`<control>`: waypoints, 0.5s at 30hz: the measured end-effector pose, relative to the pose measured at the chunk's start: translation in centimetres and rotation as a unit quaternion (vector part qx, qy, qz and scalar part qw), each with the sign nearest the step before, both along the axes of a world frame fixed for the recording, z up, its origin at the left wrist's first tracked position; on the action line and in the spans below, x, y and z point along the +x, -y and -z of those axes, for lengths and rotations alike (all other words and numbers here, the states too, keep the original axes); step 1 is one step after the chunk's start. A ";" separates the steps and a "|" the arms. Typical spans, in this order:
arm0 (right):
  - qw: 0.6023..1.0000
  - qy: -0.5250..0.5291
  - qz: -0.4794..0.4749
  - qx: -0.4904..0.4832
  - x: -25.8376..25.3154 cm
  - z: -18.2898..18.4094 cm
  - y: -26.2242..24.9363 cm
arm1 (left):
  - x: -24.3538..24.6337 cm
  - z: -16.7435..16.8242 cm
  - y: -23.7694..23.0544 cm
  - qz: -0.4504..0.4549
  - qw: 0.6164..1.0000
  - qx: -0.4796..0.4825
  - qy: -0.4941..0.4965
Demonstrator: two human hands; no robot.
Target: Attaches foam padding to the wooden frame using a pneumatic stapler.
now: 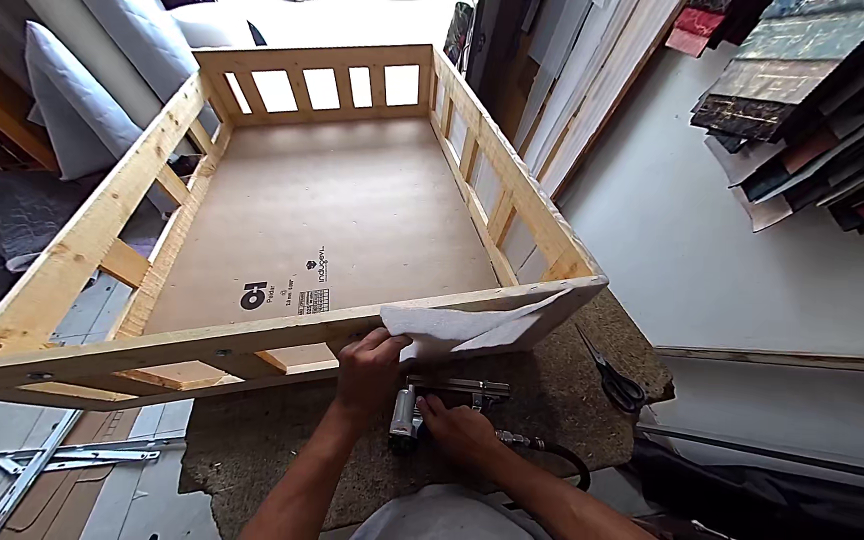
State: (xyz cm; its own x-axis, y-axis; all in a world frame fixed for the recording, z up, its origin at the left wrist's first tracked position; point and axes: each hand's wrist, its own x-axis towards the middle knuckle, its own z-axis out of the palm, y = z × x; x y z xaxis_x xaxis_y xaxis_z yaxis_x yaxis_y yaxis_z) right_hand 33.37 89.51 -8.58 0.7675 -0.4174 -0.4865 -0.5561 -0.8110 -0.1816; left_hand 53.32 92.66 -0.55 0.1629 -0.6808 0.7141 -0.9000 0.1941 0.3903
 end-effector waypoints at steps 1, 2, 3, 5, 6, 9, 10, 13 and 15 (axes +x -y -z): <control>1.000 0.002 -0.008 -0.001 0.1 -0.1 -0.4 | -0.1 -0.3 0.0 -0.008 1.000 0.005 -0.001; 1.000 0.003 -0.014 -0.001 0.5 -0.1 -0.6 | -0.1 -0.5 0.1 -0.019 1.000 0.010 -0.003; 1.000 0.003 -0.017 -0.001 1.1 -0.1 -0.6 | 0.1 -0.8 0.0 -0.028 1.000 0.014 -0.005; 1.000 -0.001 -0.016 0.003 2.4 0.0 -0.6 | 0.5 -1.1 -0.2 -0.042 0.999 0.024 -0.003; 1.000 0.000 -0.014 0.004 2.9 0.2 -0.7 | 0.6 -1.3 -0.4 -0.047 0.999 0.028 -0.001; 1.000 0.004 -0.002 0.001 3.2 0.0 -1.2 | 0.7 -3.3 -0.7 -0.072 0.997 -0.004 0.000; 1.000 0.011 0.001 0.006 2.9 -0.6 -1.2 | 0.6 -4.4 -0.5 -0.079 0.996 -0.031 0.009; 0.996 0.070 0.010 0.050 1.5 -2.9 -1.9 | 0.3 -8.9 0.7 -0.041 0.994 -0.065 0.081; 0.983 0.167 0.022 0.070 0.0 -4.7 -2.3 | 0.1 -12.4 2.8 -0.010 0.988 -0.034 0.151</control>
